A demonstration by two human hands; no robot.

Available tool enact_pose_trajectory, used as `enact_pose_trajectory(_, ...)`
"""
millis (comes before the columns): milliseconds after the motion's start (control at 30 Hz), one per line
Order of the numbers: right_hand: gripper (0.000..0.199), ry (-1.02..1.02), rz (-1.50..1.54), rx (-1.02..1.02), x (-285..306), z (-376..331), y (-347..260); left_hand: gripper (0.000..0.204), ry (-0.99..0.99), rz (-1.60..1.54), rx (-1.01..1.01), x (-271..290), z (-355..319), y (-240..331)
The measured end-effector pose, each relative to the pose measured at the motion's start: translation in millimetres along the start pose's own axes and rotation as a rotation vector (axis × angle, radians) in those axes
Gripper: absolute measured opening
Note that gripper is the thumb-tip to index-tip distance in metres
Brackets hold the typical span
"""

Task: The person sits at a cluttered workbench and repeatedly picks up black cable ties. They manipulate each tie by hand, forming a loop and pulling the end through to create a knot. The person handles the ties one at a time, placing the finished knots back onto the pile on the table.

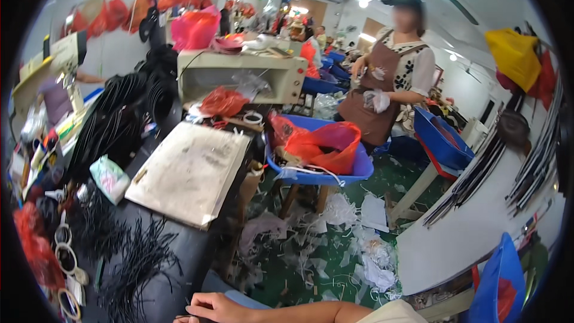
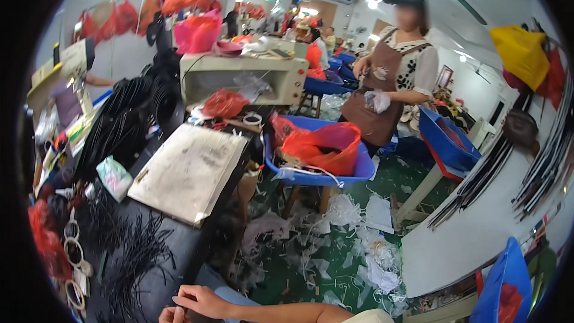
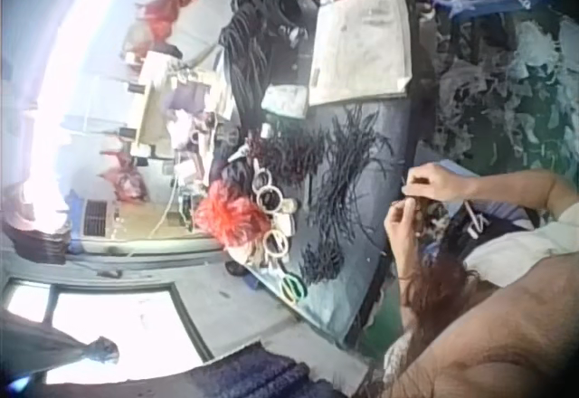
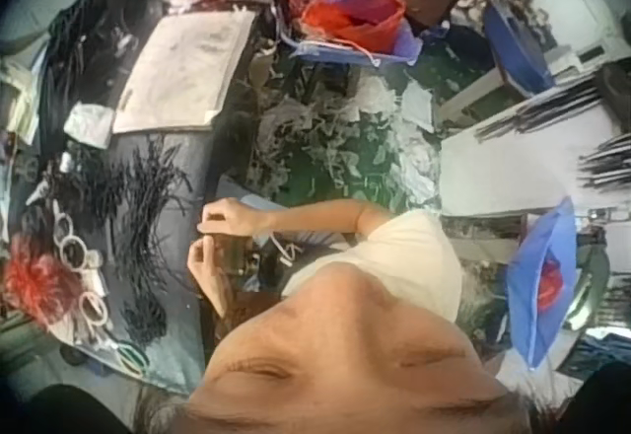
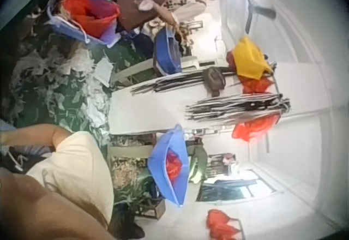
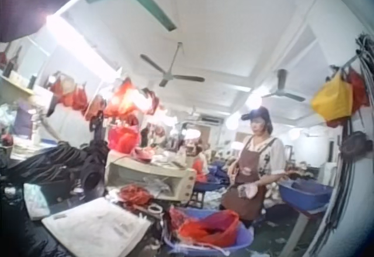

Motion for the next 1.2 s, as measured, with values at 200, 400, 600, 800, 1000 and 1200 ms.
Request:
enact_pose_trajectory(200, 0.027, -0.092, 0.108, -0.041, 11, -8, 6, 0.015, -0.076, -0.056, -0.020, -30, 1, 13)
enact_pose_trajectory(400, 0.029, 0.198, -0.144, 0.084, 23, -14, 8, 0.015, 0.009, 0.654, -0.525, -45, -4, 26)
enact_pose_trajectory(600, 0.025, 0.262, -0.080, 0.103, 25, -18, 9, 0.016, 0.048, 0.736, -0.563, -52, -10, 24)
enact_pose_trajectory(800, 0.018, 0.365, -0.223, 0.449, 13, -22, -5, 0.018, -0.065, 0.023, -0.060, -35, -6, 8)
enact_pose_trajectory(1000, 0.010, 0.181, -0.086, 0.307, 15, -12, 3, 0.021, -0.032, 0.073, -0.083, -31, 0, 3)
enact_pose_trajectory(1200, 0.008, -0.017, 0.108, -0.018, 3, -8, 18, 0.015, 0.081, 0.014, -0.015, -4, -9, -15)
Point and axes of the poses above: each hand's wrist, its own z-axis towards the middle knuckle, its own x-axis out of the back of the hand, y = z × x, the point moved 4 cm from there along z, towards the middle knuckle, and after that the axes turned 12 degrees about -x, right-handed, at the moved point
